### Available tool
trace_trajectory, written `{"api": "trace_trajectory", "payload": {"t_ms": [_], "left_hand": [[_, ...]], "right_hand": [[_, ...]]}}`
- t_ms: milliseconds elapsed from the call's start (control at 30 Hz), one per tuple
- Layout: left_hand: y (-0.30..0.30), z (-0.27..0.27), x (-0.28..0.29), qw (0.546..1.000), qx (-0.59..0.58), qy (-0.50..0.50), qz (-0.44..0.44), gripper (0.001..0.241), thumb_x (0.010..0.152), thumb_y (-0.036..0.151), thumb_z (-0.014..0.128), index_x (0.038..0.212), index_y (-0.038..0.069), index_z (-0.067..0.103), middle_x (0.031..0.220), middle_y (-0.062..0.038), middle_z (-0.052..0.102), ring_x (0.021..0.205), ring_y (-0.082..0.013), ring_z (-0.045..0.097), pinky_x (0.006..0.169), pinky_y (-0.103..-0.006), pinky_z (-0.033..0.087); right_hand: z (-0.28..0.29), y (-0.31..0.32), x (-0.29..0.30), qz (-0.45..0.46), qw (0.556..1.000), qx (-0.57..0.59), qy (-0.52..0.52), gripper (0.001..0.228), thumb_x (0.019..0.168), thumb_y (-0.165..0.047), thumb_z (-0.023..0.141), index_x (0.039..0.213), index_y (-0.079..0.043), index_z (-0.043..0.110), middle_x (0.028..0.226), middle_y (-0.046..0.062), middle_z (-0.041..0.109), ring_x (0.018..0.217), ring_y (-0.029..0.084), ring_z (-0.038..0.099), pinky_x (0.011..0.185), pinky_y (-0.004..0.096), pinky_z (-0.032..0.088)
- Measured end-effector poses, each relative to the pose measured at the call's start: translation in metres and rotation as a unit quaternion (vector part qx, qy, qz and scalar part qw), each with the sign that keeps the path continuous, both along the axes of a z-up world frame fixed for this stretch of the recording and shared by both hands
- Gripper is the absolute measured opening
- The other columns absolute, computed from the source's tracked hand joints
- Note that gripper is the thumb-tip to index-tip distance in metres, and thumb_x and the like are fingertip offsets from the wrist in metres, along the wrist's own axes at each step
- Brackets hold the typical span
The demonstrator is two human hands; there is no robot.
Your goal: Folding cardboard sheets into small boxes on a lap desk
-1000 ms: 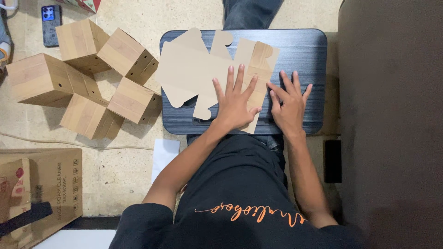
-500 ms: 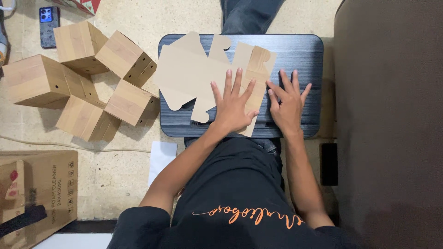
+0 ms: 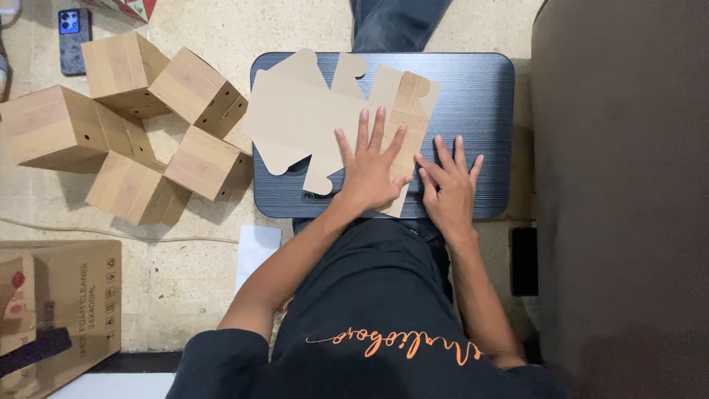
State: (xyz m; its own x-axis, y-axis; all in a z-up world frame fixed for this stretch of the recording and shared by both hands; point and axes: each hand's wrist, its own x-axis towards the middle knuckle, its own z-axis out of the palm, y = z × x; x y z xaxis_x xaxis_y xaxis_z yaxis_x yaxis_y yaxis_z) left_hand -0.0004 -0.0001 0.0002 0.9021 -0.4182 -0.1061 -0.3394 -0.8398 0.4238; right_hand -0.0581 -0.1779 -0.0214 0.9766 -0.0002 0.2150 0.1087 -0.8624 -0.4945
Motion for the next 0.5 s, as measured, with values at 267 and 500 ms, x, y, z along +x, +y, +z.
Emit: {"api": "trace_trajectory", "payload": {"t_ms": [267, 500], "left_hand": [[0.0, 0.0, 0.0, 1.0, 0.0, -0.012, -0.004, 0.094, 0.086, 0.057, 0.071, 0.162, 0.022, 0.029, 0.17, -0.019, -0.007, 0.154, -0.0456, -0.016, 0.107, -0.0834, -0.012], [0.001, 0.001, -0.001, 1.0, 0.006, -0.013, -0.008, 0.094, 0.087, 0.059, 0.07, 0.163, 0.022, 0.028, 0.17, -0.02, -0.007, 0.153, -0.0466, -0.016, 0.107, -0.0835, -0.012]], "right_hand": [[-0.01, 0.001, 0.01, -0.029, 0.999, -0.012, -0.013, 0.027, 0.103, -0.025, 0.065, 0.128, -0.031, 0.074, 0.157, 0.0, 0.053, 0.155, 0.031, 0.028, 0.12, 0.069, 0.003], [-0.006, -0.003, 0.027, -0.029, 0.999, -0.016, -0.026, 0.027, 0.103, -0.022, 0.067, 0.127, -0.029, 0.074, 0.155, 0.003, 0.056, 0.154, 0.033, 0.03, 0.118, 0.07, 0.004]]}}
